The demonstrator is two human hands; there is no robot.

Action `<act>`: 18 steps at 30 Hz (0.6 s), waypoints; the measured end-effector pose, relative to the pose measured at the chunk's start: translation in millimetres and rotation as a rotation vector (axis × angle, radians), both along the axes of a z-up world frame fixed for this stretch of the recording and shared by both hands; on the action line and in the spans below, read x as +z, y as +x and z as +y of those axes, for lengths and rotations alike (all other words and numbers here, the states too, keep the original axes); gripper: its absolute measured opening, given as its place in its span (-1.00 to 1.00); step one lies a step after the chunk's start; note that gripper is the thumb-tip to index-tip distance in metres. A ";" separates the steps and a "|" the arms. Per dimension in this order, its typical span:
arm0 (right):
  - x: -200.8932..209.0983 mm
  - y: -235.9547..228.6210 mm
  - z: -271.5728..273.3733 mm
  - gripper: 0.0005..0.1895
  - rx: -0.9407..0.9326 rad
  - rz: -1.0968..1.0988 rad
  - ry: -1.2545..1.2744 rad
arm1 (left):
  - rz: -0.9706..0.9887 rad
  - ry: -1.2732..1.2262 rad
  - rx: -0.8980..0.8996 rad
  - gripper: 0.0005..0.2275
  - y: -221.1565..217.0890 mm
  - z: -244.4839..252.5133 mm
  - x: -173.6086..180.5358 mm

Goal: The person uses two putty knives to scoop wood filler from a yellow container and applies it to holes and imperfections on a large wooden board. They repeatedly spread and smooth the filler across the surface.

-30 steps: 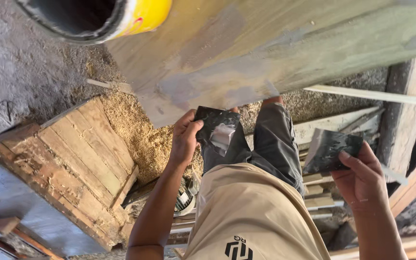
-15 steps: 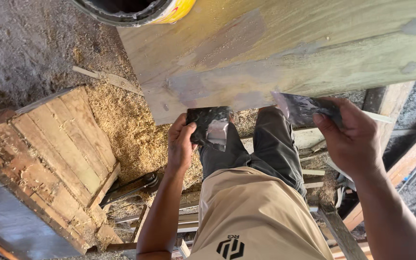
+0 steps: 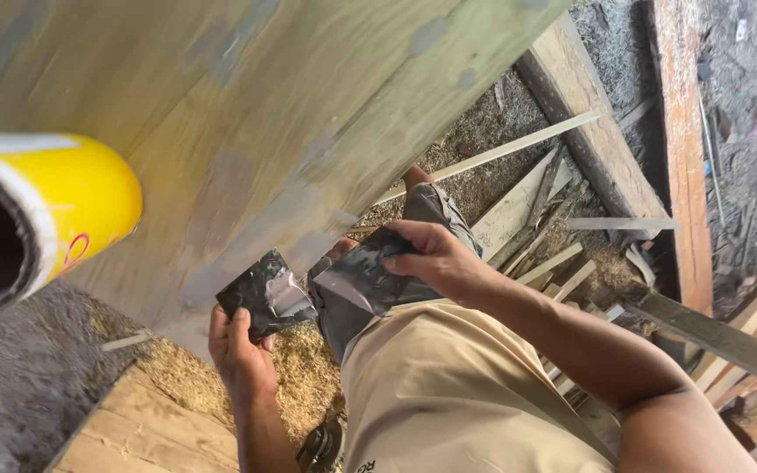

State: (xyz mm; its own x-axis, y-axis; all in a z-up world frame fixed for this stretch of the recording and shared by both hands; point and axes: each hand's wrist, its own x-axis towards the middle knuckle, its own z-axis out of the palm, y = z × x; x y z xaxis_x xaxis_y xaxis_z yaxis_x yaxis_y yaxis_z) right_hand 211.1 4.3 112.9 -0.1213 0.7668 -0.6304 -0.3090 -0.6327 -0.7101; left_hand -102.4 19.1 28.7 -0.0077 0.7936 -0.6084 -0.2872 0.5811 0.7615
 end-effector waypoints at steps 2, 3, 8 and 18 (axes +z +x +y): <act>8.4 14.0 1.6 -0.65 -0.005 0.014 0.012 | 0.037 0.021 -0.043 -0.83 17.6 7.3 9.0; 10.9 21.9 2.3 -0.64 -0.007 0.026 0.016 | 0.038 0.037 -0.061 -0.84 27.3 14.0 12.8; 12.3 89.9 15.9 -0.66 -0.023 0.031 0.032 | 0.001 0.108 -0.109 -0.91 106.0 49.7 29.7; -22.1 284.8 44.6 -0.71 -0.331 0.145 -0.065 | 0.085 -0.004 -0.289 -0.93 315.6 120.4 42.8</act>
State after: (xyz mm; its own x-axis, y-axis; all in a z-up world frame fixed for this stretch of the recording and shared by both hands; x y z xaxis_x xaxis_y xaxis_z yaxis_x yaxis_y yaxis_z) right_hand 495.9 48.9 90.8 0.0350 0.7383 -0.6736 -0.5991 -0.5240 -0.6054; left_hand 213.3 139.5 71.4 0.1674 0.7677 -0.6186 -0.0449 0.6327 0.7731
